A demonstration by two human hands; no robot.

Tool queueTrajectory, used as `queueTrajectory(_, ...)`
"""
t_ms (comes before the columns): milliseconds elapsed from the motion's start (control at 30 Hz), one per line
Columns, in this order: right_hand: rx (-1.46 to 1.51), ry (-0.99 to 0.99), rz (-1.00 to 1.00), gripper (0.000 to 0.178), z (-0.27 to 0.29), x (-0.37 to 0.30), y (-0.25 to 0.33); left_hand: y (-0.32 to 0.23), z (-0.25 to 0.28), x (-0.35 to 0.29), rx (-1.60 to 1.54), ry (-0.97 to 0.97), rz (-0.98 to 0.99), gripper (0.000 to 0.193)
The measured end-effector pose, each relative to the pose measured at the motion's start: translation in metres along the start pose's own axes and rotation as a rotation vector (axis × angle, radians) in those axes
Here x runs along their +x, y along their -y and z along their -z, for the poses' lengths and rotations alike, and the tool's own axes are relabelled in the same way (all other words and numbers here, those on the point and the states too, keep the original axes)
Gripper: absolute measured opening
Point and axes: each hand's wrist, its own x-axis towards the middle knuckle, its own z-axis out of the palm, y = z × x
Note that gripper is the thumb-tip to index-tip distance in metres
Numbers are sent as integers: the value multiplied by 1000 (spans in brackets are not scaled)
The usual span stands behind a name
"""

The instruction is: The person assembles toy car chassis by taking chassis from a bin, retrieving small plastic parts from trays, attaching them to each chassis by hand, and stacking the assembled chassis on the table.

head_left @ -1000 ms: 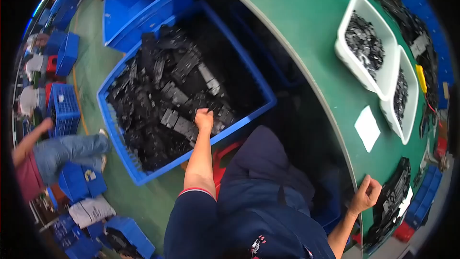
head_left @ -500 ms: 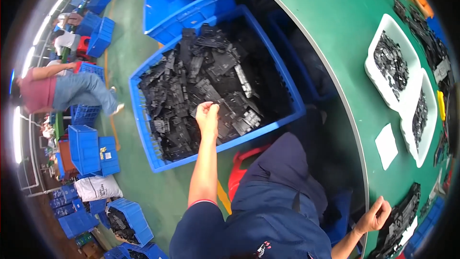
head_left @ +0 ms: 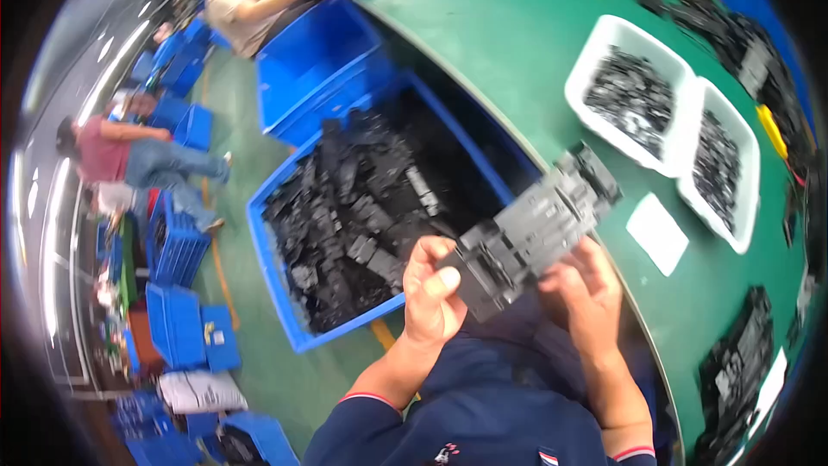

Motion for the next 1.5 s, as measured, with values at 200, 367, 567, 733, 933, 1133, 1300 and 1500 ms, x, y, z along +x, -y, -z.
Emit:
queueTrajectory(200, 46, -51, 216, 25, 4, 2, 37, 35, -9, -16, 178, 390, 368, 27)
queueTrajectory(367, 10, -2, 149, 28, 31, -11, 44, 34, -22, 3, 316, 392, 384, 41)
queueTrajectory(567, -66, 146, 80, 23, 33, -15, 35, 45, -58, 10, 462, 423, 461, 47)
queueTrajectory(733, -735, 123, 161, 20, 39, -14, 56, 60, -46, 8, 451, 336, 441, 33)
queueTrajectory(933, -1016, -382, 535, 11, 80, 18, 120, 52, -28, 18, 337, 288, 434, 33)
queueTrajectory(1133, -1356, -508, 264, 19, 160, 95, 147, 57, -16, 22, 372, 259, 442, 32)
queueTrajectory(1300, -1452, -355, -68, 36, 169, 120, 153, 53, -13, 26, 363, 243, 451, 30)
queueTrajectory(1500, -1423, -397, -25, 21, 173, 131, 147, 53, -12, 36, 360, 213, 474, 27)
